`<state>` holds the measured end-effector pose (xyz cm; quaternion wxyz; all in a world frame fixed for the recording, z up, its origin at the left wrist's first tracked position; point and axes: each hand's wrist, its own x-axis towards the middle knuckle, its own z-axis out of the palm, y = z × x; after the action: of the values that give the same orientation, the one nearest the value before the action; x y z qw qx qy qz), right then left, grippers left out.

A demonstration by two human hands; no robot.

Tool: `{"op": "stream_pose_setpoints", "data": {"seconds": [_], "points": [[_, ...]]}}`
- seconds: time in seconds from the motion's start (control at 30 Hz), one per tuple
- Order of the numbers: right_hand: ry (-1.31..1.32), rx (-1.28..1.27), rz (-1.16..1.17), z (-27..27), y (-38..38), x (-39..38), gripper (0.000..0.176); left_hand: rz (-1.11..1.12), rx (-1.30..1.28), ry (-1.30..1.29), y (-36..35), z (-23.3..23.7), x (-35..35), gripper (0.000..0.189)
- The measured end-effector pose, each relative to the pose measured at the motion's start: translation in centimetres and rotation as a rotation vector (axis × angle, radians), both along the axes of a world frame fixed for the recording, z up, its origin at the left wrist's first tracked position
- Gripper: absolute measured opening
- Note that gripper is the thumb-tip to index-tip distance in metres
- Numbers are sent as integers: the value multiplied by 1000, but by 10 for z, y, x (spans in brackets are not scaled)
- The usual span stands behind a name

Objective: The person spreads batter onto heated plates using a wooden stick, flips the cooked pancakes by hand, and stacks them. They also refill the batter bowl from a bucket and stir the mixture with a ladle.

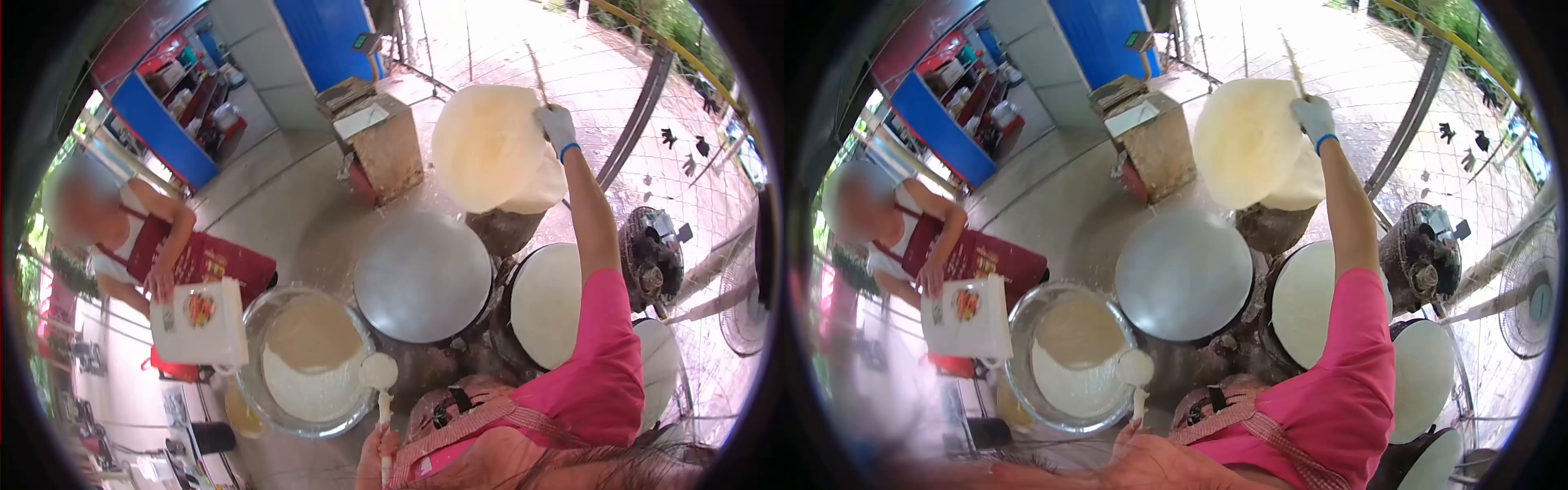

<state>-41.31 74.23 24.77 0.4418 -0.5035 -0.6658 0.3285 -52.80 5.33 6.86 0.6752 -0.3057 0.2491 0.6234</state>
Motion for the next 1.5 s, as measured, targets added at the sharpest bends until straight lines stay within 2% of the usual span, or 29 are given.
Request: {"op": "stream_pose_setpoints", "data": {"seconds": [0.07, 0.17, 0.23, 0.3, 0.37, 0.5, 0.57, 0.63, 0.67, 0.73, 0.77, 0.8, 0.83, 0.87, 0.9, 0.93, 0.97, 1.03, 1.07, 1.1, 1.17, 1.2, 1.27, 1.3, 1.33, 1.37, 1.4, 1.43, 1.5], "points": [[145, -16, -101, -39, 36, 45, 27, -8, 211, -404, -15, -69, -7, 32], [343, -45, -201, -131, 52, 85, 27, -17, 185, -360, 8, -58, -14, 33], [82, -34, -287, -239, 92, 104, 39, -3, 177, -323, 27, -52, -18, 34], [566, -266, -399, -264, 53, 78, 25, 5, 169, -282, 44, -47, -20, 35], [635, -441, -542, -294, 43, 52, 23, 8, 144, -241, 55, -42, -22, 36], [630, -450, -547, -307, 19, 13, 36, -14, 57, -147, 58, -31, -22, 38], [473, -467, -532, -332, 19, -9, 44, -30, 26, -100, 56, -26, -19, 39], [-26, -195, -516, -320, -7, -20, 50, -37, -11, -37, 51, -16, -12, 40], [-197, -360, -333, -295, -31, -22, 53, -34, -29, -10, 49, -8, -7, 41], [331, -161, -89, -304, -70, -36, 47, 12, -25, 26, 51, 0, -2, 42], [130, -210, -46, -247, -122, -43, 48, 80, -15, 31, 48, -1, -3, 42], [18, -205, 14, -235, -148, -46, 55, 178, 14, 6, 37, -4, -1, 35], [-110, -101, 152, -259, -158, -47, 52, 275, 47, -22, 27, -7, 1, 29], [-78, -300, 310, -253, -187, -55, 45, 342, 44, -17, 17, -11, 1, 29], [-139, -452, 438, -245, -209, -64, 41, 441, 59, 135, 7, -14, 0, 18], [-217, -596, 568, -237, -231, -75, 37, 511, 67, 280, -1, -12, -5, 21], [-375, -681, 682, -236, -250, -85, 34, 520, 63, 275, -16, -14, -13, 21], [-707, -201, 954, -238, -295, -115, 34, 496, -44, 471, -40, -24, -42, 30], [-766, -16, 1029, -233, -321, -127, 34, 518, 4, 469, -59, -44, -58, 48], [-825, 163, 1098, -221, -356, -139, 35, 502, 13, 454, -72, -68, -74, 48], [-996, 215, 1130, -228, -415, -156, 32, 384, -155, 503, -102, -121, -118, 49], [-1162, 283, 1182, -231, -441, -167, 29, 355, -137, 488, -120, -169, -156, 49], [-1202, 373, 1289, -218, -493, -166, 26, 97, -451, 549, -148, -265, -168, 49], [-1204, 426, 1314, -203, -506, -175, 28, 99, -431, 525, -149, -274, -169, 49], [-1226, 442, 1318, -195, -510, -182, 28, -83, -571, 743, -148, -279, -173, 43], [-1166, 269, 1248, -190, -517, -179, 32, -277, -717, 956, -152, -284, -174, 39], [-1103, 94, 1162, -187, -525, -171, 35, -277, -752, 994, -147, -244, -172, 31], [-1219, 19, 1090, -210, -532, -164, 38, -278, -737, 985, -147, -238, -174, 31], [-1224, 59, 1139, -234, -561, -145, 39, -83, -565, 772, -143, -232, -179, 20]]}}
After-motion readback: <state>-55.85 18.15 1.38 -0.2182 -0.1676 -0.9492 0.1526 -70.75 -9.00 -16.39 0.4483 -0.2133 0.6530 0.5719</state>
